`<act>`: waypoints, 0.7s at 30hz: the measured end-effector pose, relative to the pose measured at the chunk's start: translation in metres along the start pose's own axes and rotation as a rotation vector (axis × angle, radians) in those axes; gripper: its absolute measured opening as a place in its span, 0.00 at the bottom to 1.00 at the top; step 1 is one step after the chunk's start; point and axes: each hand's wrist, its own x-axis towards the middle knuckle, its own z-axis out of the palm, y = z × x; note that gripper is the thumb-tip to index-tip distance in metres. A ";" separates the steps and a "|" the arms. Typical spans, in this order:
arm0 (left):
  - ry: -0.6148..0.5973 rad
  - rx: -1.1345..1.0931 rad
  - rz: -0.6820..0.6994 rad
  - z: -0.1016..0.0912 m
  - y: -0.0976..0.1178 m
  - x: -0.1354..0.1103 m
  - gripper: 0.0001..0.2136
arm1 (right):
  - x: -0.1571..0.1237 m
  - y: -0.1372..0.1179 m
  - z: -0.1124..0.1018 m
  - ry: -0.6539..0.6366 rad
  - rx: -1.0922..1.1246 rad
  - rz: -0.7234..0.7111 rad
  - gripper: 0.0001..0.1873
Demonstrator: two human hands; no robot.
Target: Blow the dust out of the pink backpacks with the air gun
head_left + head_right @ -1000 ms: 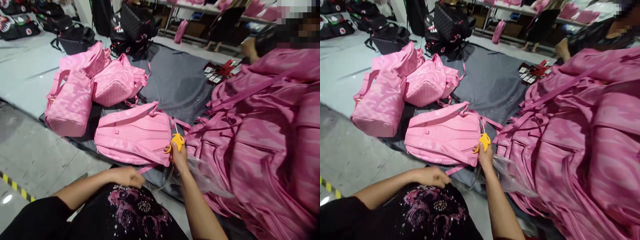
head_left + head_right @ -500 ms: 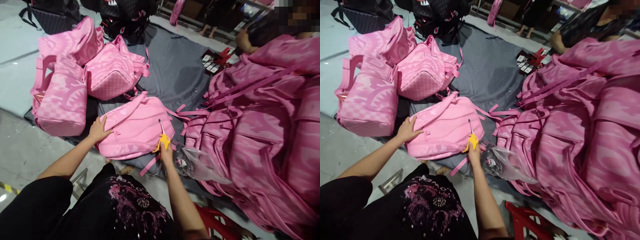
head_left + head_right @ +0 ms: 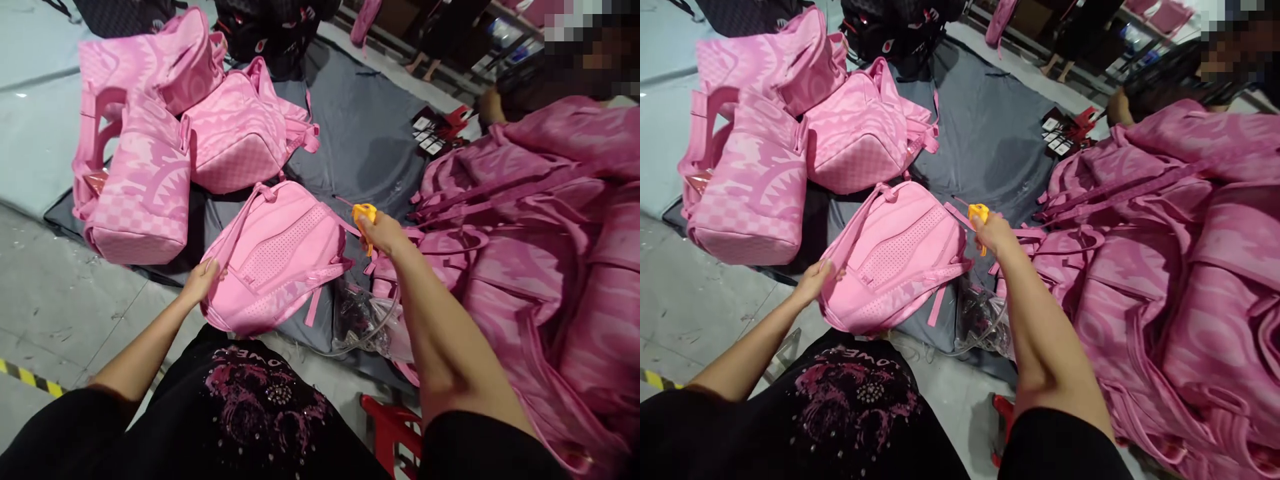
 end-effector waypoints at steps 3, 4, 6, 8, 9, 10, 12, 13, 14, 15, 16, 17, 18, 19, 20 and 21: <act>-0.154 -0.420 -0.177 -0.003 -0.016 -0.019 0.34 | 0.000 -0.016 0.011 -0.259 -0.076 -0.021 0.18; -0.165 -0.503 -0.208 -0.002 -0.017 -0.023 0.33 | -0.001 -0.018 0.014 -0.252 -0.078 -0.031 0.18; -0.146 -0.617 -0.268 0.000 -0.016 -0.025 0.30 | -0.003 -0.018 0.022 -0.195 -0.057 -0.070 0.16; -0.104 -0.698 -0.349 0.003 -0.011 -0.022 0.27 | -0.004 -0.018 0.032 -0.349 0.000 -0.182 0.15; -0.085 -0.725 -0.395 0.004 -0.008 -0.020 0.26 | -0.005 -0.020 0.039 -0.483 0.027 -0.248 0.17; -0.071 -0.741 -0.446 0.004 -0.005 -0.018 0.27 | -0.007 -0.024 0.047 -0.585 0.038 -0.291 0.18; -0.068 -0.741 -0.556 0.002 0.000 -0.012 0.29 | -0.014 -0.034 0.064 -0.628 -0.011 -0.318 0.20; -0.071 -0.728 -0.602 0.001 0.001 -0.010 0.31 | -0.019 -0.041 0.071 -0.634 -0.051 -0.336 0.21; -0.077 -0.713 -0.637 0.001 0.003 -0.008 0.31 | -0.025 -0.047 0.077 -0.682 -0.091 -0.370 0.20; -0.078 -0.695 -0.655 0.000 0.004 -0.007 0.31 | -0.031 -0.053 0.082 -0.751 -0.126 -0.415 0.20; -0.074 -0.674 -0.653 0.001 0.005 -0.007 0.30 | -0.037 -0.059 0.084 -0.806 -0.154 -0.457 0.20; -0.061 -0.642 -0.633 0.003 0.006 -0.008 0.29 | -0.042 -0.064 0.085 -0.818 -0.175 -0.489 0.21; -0.043 -0.595 -0.594 0.006 0.006 -0.010 0.28 | -0.047 -0.069 0.084 -0.772 -0.190 -0.504 0.22; -0.021 -0.526 -0.537 0.010 0.007 -0.013 0.27 | -0.052 -0.073 0.081 -0.690 -0.202 -0.504 0.23; 0.007 -0.438 -0.452 0.017 0.007 -0.018 0.26 | -0.057 -0.076 0.077 -0.625 -0.217 -0.503 0.24; 0.034 -0.310 -0.344 0.024 0.007 -0.023 0.25 | -0.062 -0.079 0.071 -0.628 -0.241 -0.512 0.23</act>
